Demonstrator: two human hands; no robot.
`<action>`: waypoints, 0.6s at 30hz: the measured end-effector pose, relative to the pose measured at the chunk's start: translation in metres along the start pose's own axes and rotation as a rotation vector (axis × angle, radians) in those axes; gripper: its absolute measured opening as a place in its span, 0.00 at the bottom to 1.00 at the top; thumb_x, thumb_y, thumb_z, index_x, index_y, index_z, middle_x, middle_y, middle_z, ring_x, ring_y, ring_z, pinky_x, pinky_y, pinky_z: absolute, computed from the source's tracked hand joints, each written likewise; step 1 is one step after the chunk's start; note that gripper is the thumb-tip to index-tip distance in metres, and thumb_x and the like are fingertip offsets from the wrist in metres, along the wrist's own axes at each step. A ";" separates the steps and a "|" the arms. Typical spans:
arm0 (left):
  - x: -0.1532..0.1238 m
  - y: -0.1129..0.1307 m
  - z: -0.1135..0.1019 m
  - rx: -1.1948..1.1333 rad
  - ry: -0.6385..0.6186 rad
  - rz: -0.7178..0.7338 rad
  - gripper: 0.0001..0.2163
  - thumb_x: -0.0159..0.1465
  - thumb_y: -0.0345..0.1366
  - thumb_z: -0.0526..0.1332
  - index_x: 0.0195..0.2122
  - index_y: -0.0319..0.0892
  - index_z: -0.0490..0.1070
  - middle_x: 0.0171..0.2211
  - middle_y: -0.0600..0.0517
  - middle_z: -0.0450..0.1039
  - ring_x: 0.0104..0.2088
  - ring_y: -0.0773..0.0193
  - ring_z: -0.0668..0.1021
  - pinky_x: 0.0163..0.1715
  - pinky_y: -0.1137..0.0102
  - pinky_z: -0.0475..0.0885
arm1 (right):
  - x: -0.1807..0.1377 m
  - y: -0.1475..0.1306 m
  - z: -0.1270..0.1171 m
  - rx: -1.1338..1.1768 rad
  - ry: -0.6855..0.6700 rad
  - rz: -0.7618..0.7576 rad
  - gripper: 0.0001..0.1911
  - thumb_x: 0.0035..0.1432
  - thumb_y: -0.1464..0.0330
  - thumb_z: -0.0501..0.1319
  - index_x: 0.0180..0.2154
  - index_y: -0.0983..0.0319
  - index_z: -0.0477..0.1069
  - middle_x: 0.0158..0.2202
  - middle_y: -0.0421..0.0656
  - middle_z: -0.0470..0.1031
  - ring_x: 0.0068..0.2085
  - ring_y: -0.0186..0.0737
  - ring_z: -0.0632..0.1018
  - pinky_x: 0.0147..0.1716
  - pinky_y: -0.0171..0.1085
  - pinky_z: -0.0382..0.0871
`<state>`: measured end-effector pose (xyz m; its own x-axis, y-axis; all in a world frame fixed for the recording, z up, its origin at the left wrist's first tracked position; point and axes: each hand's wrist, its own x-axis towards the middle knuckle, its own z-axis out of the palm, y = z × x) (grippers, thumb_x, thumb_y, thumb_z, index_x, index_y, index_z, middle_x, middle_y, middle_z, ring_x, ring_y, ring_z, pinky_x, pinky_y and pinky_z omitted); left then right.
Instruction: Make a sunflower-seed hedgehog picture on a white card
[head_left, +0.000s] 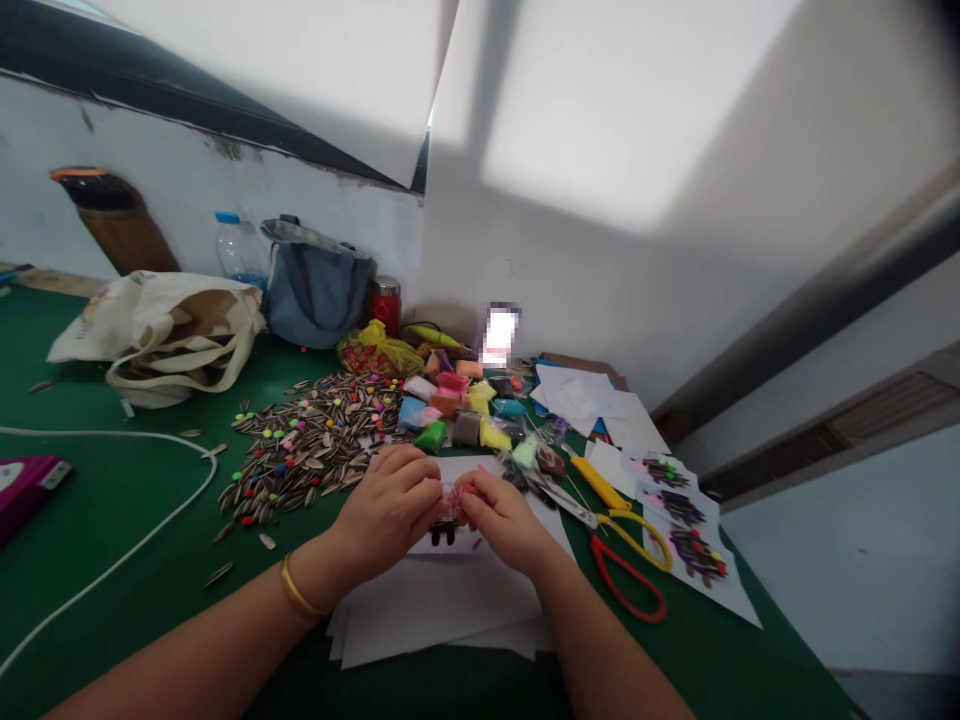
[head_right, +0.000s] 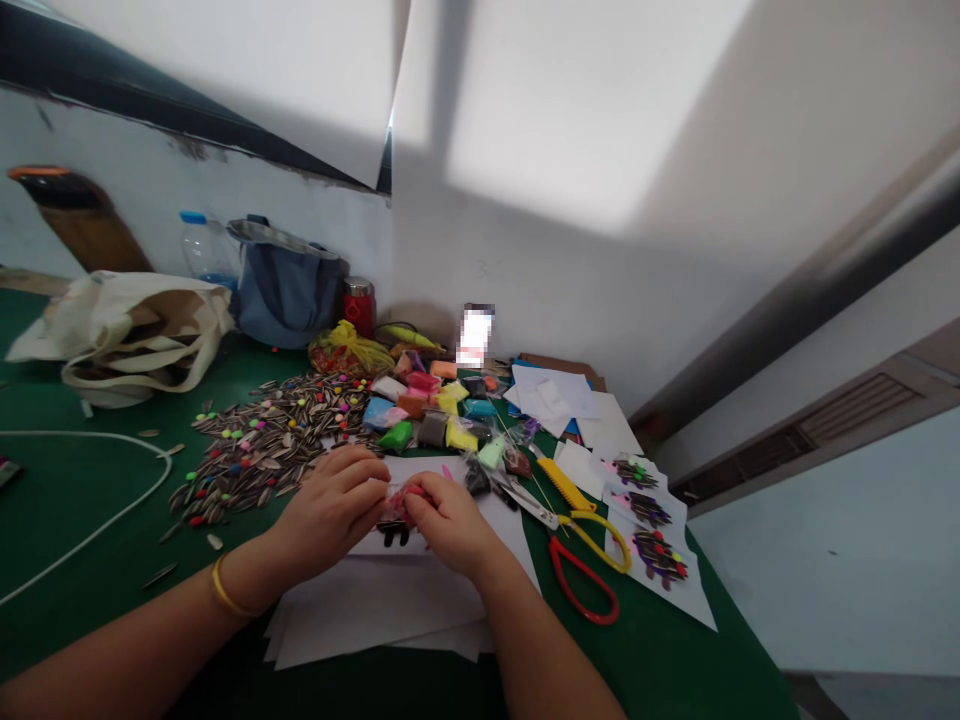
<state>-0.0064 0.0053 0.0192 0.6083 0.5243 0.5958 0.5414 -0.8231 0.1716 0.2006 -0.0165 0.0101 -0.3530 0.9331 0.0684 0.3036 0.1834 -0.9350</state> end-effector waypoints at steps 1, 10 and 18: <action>0.000 0.000 0.000 -0.019 -0.022 -0.002 0.06 0.66 0.32 0.58 0.32 0.43 0.71 0.38 0.49 0.75 0.45 0.57 0.71 0.51 0.57 0.66 | 0.000 0.000 0.000 -0.016 -0.002 -0.015 0.07 0.65 0.67 0.54 0.36 0.60 0.69 0.29 0.37 0.69 0.29 0.33 0.70 0.27 0.31 0.64; -0.004 -0.008 0.007 -0.260 0.137 -0.125 0.03 0.65 0.31 0.60 0.37 0.44 0.72 0.42 0.49 0.72 0.45 0.60 0.72 0.48 0.63 0.68 | 0.001 -0.001 -0.002 -0.173 0.065 -0.140 0.06 0.64 0.68 0.55 0.40 0.59 0.70 0.36 0.39 0.73 0.36 0.36 0.72 0.36 0.33 0.64; -0.003 -0.003 0.009 -0.438 0.013 -0.294 0.04 0.64 0.30 0.58 0.34 0.44 0.71 0.48 0.47 0.68 0.52 0.59 0.71 0.53 0.63 0.68 | 0.003 0.001 0.000 -0.325 0.169 -0.186 0.09 0.63 0.68 0.56 0.44 0.59 0.72 0.41 0.43 0.75 0.41 0.41 0.74 0.41 0.37 0.66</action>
<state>-0.0051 0.0077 0.0099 0.4589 0.7463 0.4822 0.3928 -0.6571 0.6433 0.2000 -0.0136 0.0089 -0.2863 0.9076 0.3070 0.5215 0.4164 -0.7448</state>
